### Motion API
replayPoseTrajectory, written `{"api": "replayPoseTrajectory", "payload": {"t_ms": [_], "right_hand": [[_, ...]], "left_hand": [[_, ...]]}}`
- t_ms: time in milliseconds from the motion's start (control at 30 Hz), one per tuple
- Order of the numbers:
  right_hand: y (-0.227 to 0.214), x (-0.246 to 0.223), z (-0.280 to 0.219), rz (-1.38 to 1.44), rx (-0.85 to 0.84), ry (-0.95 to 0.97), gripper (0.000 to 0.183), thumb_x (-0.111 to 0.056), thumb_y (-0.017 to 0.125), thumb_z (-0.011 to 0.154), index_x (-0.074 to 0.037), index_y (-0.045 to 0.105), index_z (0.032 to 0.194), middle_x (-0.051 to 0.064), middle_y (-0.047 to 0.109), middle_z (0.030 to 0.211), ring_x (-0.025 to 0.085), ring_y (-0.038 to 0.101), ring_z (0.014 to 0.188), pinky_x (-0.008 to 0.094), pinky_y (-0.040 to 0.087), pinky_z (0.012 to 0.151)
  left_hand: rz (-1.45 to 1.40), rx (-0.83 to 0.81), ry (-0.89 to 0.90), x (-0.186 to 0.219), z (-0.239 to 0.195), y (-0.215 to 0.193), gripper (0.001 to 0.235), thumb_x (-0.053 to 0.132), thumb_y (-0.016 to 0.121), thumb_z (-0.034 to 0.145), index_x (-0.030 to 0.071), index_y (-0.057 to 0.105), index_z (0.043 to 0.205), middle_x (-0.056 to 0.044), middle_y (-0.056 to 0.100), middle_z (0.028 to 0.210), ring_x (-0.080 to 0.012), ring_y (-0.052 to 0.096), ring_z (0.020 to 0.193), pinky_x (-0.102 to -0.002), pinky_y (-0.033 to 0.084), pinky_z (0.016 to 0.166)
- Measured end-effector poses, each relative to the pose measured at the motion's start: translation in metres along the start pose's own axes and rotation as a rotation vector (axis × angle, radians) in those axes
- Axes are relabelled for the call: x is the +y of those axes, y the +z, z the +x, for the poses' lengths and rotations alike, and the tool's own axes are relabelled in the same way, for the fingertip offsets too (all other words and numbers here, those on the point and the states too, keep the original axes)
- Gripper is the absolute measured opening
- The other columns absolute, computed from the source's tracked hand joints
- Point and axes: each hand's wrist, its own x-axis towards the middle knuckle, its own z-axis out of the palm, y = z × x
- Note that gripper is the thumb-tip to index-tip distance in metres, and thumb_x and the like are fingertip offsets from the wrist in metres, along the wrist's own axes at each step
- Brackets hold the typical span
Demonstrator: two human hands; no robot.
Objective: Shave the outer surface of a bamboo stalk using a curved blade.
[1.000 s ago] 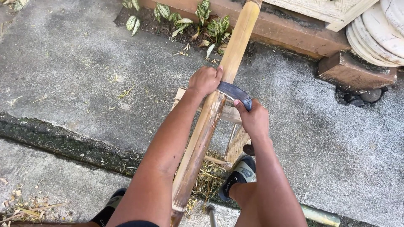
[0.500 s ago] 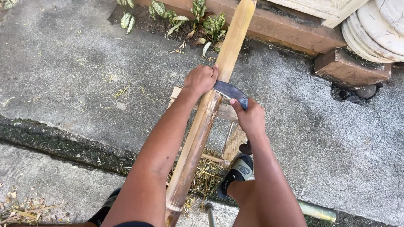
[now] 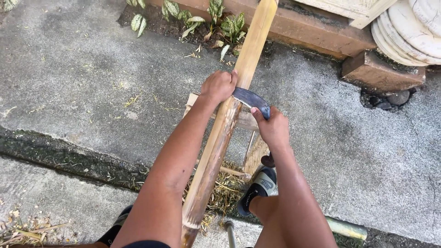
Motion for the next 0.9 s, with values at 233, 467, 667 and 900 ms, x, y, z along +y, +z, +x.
{"api": "replayPoseTrajectory", "payload": {"t_ms": [233, 467, 667, 900], "right_hand": [[-0.001, 0.003, -0.002, -0.017, -0.044, 0.008, 0.065, -0.061, 0.073, 0.088, 0.002, 0.059, 0.075, 0.02, 0.065, 0.063, 0.033, 0.066, 0.058, 0.047, 0.051, 0.057], [0.005, 0.006, -0.018, -0.033, -0.028, -0.106, 0.061, -0.055, 0.075, 0.088, 0.002, 0.059, 0.075, 0.019, 0.063, 0.06, 0.032, 0.064, 0.054, 0.047, 0.05, 0.056], [0.007, 0.01, -0.026, -0.008, -0.015, -0.067, 0.06, -0.055, 0.075, 0.089, 0.001, 0.06, 0.076, 0.018, 0.064, 0.062, 0.03, 0.066, 0.056, 0.045, 0.051, 0.057], [0.011, 0.018, -0.033, -0.012, -0.03, -0.099, 0.063, -0.059, 0.073, 0.089, 0.002, 0.062, 0.078, 0.019, 0.065, 0.063, 0.033, 0.066, 0.058, 0.047, 0.051, 0.059]], "left_hand": [[-0.057, 0.034, -0.003, -0.007, -0.011, 0.003, 0.072, 0.051, 0.029, 0.107, 0.003, 0.073, 0.077, -0.013, 0.061, 0.069, -0.029, 0.064, 0.061, -0.051, 0.056, 0.066], [-0.068, 0.132, 0.105, -0.018, -0.035, 0.002, 0.073, 0.048, 0.03, 0.108, 0.001, 0.076, 0.077, -0.022, 0.063, 0.069, -0.0394, 0.067, 0.067, -0.056, 0.055, 0.075], [-0.022, -0.035, -0.008, -0.007, -0.047, -0.008, 0.075, 0.047, 0.026, 0.111, 0.002, 0.07, 0.07, -0.02, 0.066, 0.067, -0.0368, 0.07, 0.065, -0.053, 0.059, 0.072], [-0.02, 0.104, 0.054, -0.013, -0.058, -0.002, 0.073, 0.047, 0.03, 0.108, 0.002, 0.071, 0.069, -0.024, 0.068, 0.07, -0.042, 0.069, 0.068, -0.056, 0.056, 0.075]]}}
